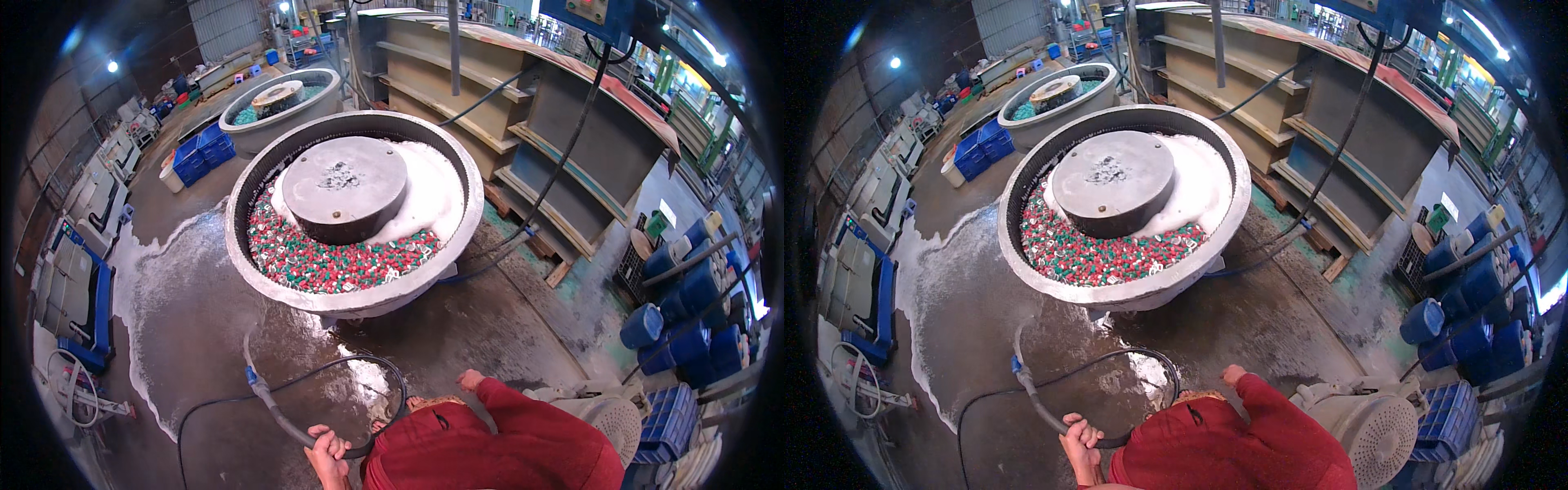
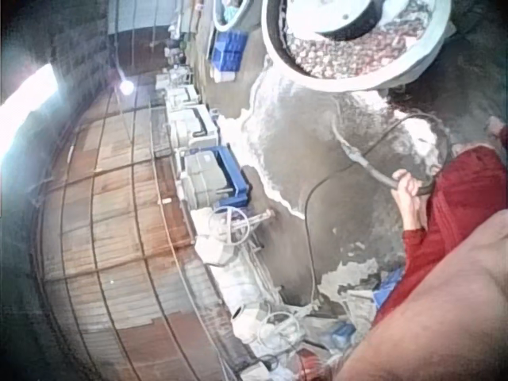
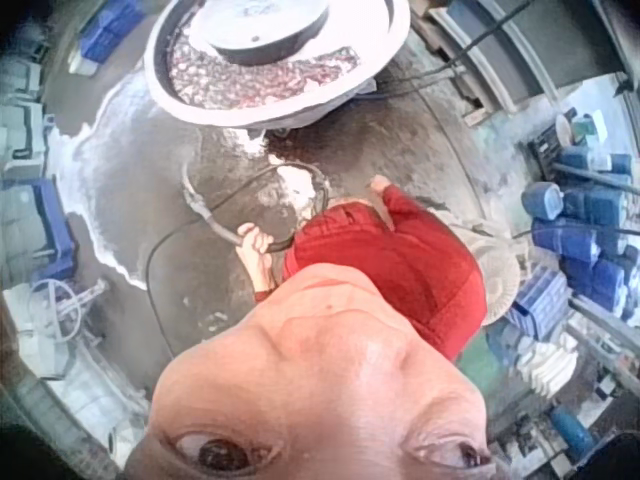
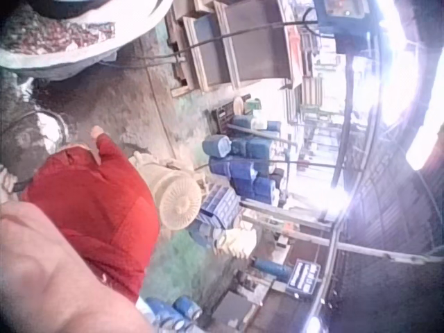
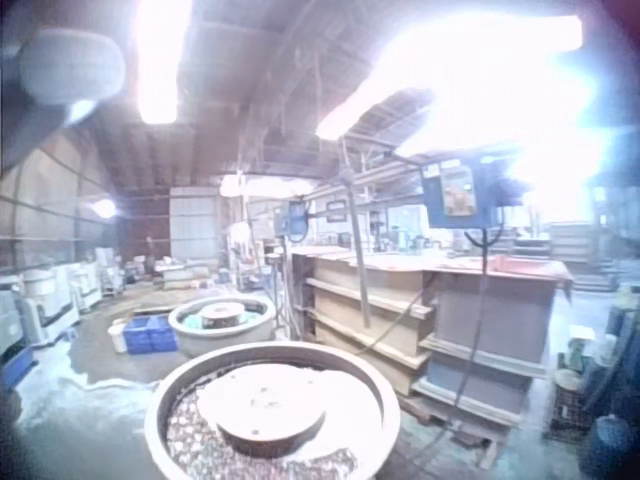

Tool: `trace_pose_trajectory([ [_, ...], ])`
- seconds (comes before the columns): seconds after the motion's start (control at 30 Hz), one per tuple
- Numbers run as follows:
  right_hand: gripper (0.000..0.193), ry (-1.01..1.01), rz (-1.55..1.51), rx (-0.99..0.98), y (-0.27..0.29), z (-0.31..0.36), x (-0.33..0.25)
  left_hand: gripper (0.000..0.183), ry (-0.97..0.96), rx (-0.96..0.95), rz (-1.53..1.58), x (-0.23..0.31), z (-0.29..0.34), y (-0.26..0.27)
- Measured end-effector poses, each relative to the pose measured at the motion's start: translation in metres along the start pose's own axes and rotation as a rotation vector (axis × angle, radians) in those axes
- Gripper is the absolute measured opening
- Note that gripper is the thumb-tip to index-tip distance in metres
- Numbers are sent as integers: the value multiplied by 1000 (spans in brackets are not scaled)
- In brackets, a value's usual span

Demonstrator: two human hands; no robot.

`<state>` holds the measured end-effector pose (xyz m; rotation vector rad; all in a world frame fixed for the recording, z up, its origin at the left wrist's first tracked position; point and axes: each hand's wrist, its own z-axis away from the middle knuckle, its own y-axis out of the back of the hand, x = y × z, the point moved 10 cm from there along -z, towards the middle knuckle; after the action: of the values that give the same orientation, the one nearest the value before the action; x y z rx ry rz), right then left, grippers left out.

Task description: The person uses a hose to spray water into vibrating industrial machines containing media and onto the concrete floor. They move around the workspace, directing the water and adjusting the hose nozzle.

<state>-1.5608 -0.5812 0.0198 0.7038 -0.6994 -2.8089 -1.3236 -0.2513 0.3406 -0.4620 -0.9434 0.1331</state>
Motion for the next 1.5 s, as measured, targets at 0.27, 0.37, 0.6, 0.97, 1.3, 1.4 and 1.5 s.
trace_pose_trajectory([
  [0.27,36,41,165,8,-8,7,60,10,-16,10,12,-10,15,-17],
  [0.37,32,204,405,-14,1,-7,55,9,-33,25,29,-16,24,-24],
  [0.6,22,205,335,65,55,-57,8,6,-3,0,-48,-37,42,-39],
  [0.97,33,239,50,-252,-15,-56,-66,8,-117,-1,41,-13,63,-38],
  [1.3,34,10,-148,-157,-6,-60,-38,5,-6,-393,-149,27,54,-76],
  [1.4,35,-57,-257,-103,-18,-51,-33,5,73,-535,-197,44,47,-82],
  [1.5,35,-102,-360,-68,-47,-39,-39,5,211,-638,-220,55,38,-80],
])
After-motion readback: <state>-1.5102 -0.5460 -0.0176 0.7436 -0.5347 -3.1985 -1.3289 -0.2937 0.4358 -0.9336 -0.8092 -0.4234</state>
